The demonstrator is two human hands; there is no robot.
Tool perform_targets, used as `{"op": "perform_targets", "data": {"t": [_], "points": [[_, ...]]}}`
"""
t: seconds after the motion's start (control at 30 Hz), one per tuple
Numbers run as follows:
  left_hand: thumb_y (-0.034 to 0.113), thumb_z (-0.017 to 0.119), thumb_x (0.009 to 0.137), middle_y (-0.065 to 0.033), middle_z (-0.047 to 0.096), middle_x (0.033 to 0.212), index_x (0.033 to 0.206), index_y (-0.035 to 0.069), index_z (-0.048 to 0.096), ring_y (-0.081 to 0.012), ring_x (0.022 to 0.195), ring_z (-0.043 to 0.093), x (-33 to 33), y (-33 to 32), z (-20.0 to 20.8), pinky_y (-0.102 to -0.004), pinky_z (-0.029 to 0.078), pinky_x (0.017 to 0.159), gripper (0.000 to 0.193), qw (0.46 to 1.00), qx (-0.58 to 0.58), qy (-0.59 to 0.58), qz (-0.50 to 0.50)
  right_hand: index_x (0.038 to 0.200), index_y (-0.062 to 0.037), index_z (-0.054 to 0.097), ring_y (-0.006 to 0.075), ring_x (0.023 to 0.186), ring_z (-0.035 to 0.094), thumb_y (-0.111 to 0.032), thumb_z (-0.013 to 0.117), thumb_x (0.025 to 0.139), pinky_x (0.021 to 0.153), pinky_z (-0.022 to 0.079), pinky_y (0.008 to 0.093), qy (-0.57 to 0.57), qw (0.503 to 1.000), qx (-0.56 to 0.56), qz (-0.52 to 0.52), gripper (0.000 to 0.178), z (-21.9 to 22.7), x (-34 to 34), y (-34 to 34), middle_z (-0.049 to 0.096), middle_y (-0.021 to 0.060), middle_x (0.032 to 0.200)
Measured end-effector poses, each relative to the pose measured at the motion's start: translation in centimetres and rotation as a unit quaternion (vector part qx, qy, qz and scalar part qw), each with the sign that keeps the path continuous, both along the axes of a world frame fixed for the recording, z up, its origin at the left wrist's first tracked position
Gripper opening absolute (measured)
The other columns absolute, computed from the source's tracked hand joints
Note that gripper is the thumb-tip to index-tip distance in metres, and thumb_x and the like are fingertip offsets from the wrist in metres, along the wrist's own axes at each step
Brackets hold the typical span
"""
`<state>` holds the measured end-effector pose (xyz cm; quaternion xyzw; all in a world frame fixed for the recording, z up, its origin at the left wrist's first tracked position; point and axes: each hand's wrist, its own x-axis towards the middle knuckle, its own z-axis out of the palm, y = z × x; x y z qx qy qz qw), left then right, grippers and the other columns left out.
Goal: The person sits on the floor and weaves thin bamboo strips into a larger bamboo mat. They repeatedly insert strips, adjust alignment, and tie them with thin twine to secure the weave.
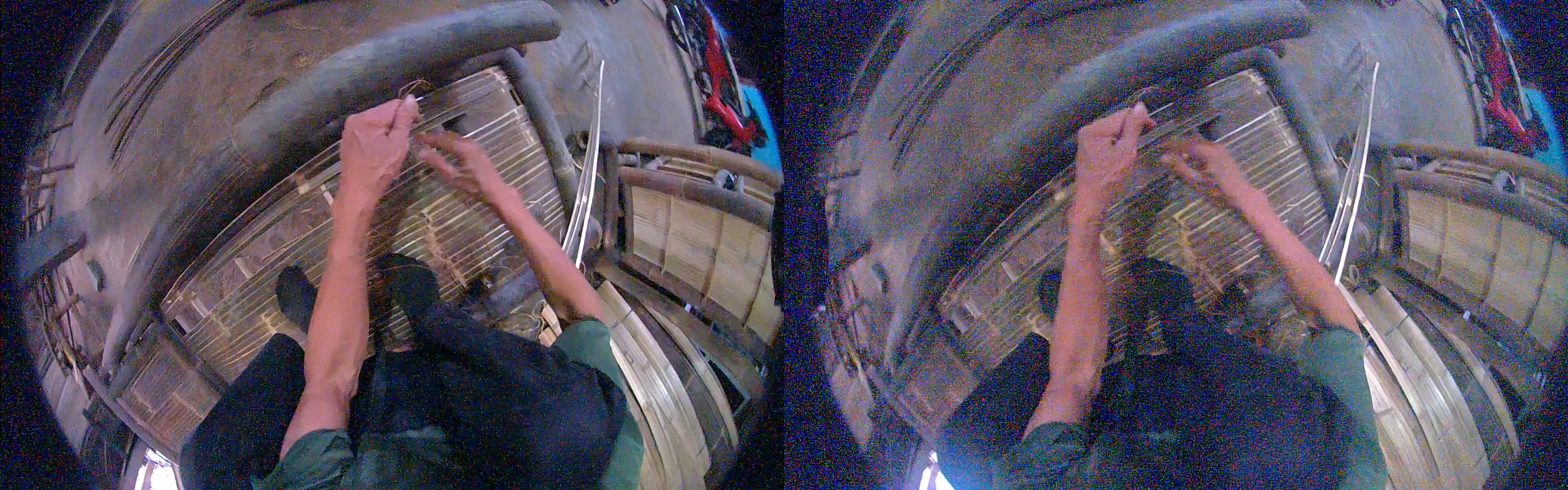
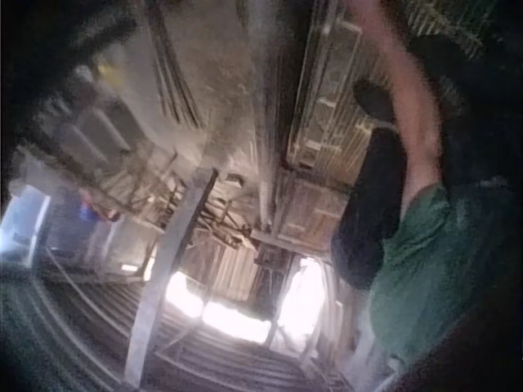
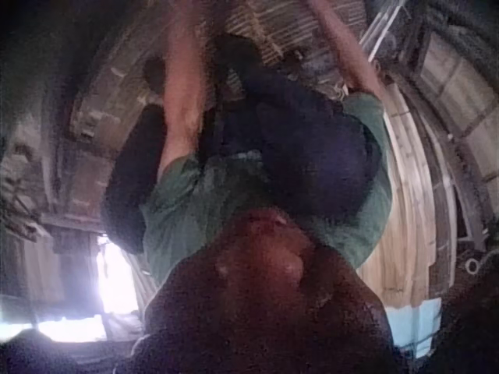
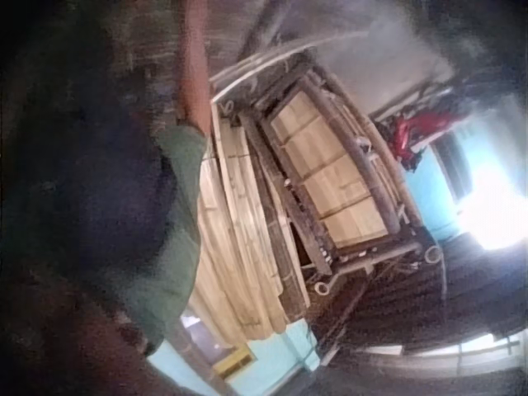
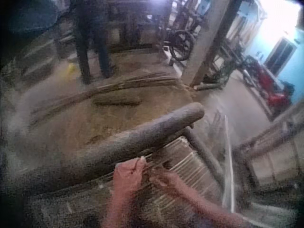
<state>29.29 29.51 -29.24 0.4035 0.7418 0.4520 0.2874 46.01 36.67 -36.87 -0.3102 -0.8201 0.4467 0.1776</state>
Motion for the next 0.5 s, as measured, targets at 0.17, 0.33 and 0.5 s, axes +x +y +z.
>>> {"op": "perform_targets", "data": {"t": [0.17, 0.33, 0.5], "points": [[0.037, 0.05, 0.09, -0.0193, 0.057, 0.066, 0.077, 0.002, 0.061, -0.0356, 0.062, 0.057, -0.6, 0.2, -0.1, -0.0385, 0.044, 0.058, 0.039, 0.995, -0.053, 0.04, -0.07, 0.093, -0.0041, 0.059, 0.0298, 0.077, 0.062, -0.027, 0.056, 0.089, 0.067, 0.05, 0.0386, -0.011, 0.995, 0.08, -0.053, 0.023, -3.3, -1.0, -3.9, 0.063, 0.0121, 0.085], [0.031, 0.054, 0.088, -0.0194, 0.06, 0.077, 0.087, 0.0, 0.062, -0.0336, 0.071, 0.059, 0.4, -0.7, -4.6, -0.0383, 0.046, 0.066, 0.032, 0.988, 0.007, 0.067, -0.136, 0.07, -0.0045, 0.054, 0.0168, 0.05, 0.046, -0.028, 0.057, 0.087, 0.048, 0.038, 0.0335, 0.166, 0.833, -0.394, -0.351, 0.029, -6.5, 2.5, 1.7, 0.052, 0.0055, 0.059], [0.026, 0.057, 0.085, -0.0141, 0.055, 0.117, 0.116, 0.004, 0.056, -0.0324, 0.105, 0.053, 5.1, -2.9, -10.1, -0.042, 0.041, 0.091, 0.038, 0.963, -0.072, 0.242, -0.097, 0.072, -0.0062, 0.058, 0.0141, 0.056, 0.05, -0.033, 0.057, 0.087, 0.054, 0.04, 0.0293, 0.157, 0.873, -0.3, -0.351, 0.031, -3.7, 3.8, 4.6, 0.058, 0.0045, 0.064]]}}
